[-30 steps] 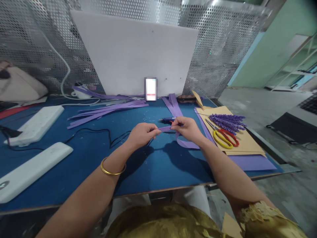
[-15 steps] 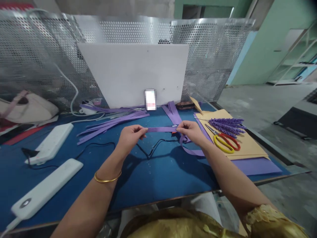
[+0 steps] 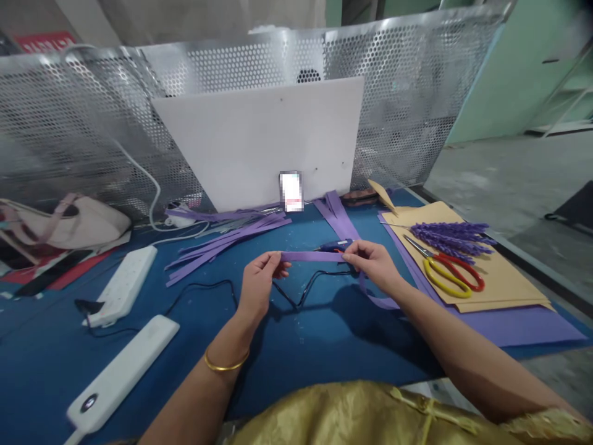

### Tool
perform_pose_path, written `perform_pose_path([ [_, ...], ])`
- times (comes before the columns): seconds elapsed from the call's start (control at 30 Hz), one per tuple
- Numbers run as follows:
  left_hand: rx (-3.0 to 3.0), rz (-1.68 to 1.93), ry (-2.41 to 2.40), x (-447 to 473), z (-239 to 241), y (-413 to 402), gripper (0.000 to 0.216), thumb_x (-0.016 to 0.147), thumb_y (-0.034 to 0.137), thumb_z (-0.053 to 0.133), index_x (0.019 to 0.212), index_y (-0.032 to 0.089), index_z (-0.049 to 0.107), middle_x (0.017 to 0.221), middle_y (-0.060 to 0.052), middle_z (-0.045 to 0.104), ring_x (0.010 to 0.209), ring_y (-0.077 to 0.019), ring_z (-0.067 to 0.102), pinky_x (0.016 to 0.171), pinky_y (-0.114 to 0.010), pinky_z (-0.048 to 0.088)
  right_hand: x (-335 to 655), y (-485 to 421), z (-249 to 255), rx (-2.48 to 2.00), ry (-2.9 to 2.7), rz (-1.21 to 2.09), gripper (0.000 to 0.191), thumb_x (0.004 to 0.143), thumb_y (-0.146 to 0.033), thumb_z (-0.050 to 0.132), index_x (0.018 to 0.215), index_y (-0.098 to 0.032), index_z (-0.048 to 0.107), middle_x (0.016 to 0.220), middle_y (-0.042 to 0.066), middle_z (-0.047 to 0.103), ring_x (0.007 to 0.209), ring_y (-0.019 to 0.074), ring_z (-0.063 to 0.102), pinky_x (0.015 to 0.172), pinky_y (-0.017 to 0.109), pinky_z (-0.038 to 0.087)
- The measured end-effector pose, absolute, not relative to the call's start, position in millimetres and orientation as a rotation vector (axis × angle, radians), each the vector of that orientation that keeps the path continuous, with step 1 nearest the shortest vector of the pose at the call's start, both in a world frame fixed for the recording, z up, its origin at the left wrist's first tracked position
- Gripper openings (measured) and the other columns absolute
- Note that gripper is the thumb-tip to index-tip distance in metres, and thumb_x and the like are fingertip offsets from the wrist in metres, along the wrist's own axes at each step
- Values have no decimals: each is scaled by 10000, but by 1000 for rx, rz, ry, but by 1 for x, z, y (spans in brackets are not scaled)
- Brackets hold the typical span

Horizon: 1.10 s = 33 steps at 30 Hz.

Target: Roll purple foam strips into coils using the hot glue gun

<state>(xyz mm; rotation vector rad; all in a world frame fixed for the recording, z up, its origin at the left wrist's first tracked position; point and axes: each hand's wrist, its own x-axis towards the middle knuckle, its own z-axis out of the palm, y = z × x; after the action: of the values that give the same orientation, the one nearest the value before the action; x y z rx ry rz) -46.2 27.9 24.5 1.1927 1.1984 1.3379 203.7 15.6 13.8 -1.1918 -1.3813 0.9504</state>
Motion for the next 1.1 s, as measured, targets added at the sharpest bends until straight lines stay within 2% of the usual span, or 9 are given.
perform_pose_path([
  [0.33, 1189, 1255, 1227, -51, 17, 20, 315, 841, 451, 652, 891, 150, 730, 801, -74, 749, 620, -151, 633, 642, -288, 495, 205, 18, 5, -1271, -1376, 931, 311, 757, -474, 731, 677, -193, 624, 556, -26, 509, 500, 110, 425, 480, 253, 340],
  [0.5, 1213, 1270, 1238, -50, 14, 20, 357, 873, 487, 597, 848, 154, 725, 772, -75, 741, 611, -157, 642, 614, -290, 505, 206, 18, 2, -1262, -1383, 905, 311, 748, -474, 742, 665, -197, 628, 556, -24, 503, 511, 113, 409, 477, 255, 318],
  [0.67, 1294, 1255, 1295, -50, 15, 18, 212, 757, 361, 733, 854, 172, 722, 715, -20, 714, 601, -146, 634, 617, -272, 521, 205, 18, -2, -1291, -1460, 885, 271, 771, -434, 729, 684, -194, 638, 603, -13, 545, 547, 122, 443, 528, 269, 343],
  [0.87, 1502, 1226, 1475, -53, 15, 19, 169, 801, 335, 671, 752, 181, 720, 617, -5, 686, 561, -149, 621, 594, -266, 493, 208, 16, -5, -1266, -1524, 834, 202, 815, -364, 700, 713, -200, 642, 663, -5, 579, 581, 130, 466, 561, 281, 356],
  [1.1, 1759, 1132, 1565, -56, 9, 21, 208, 858, 331, 598, 828, 217, 770, 676, -8, 741, 608, -179, 664, 607, -277, 479, 209, 13, 4, -1242, -1565, 642, 168, 859, -302, 660, 718, -216, 630, 714, 8, 607, 645, 156, 509, 610, 301, 386],
])
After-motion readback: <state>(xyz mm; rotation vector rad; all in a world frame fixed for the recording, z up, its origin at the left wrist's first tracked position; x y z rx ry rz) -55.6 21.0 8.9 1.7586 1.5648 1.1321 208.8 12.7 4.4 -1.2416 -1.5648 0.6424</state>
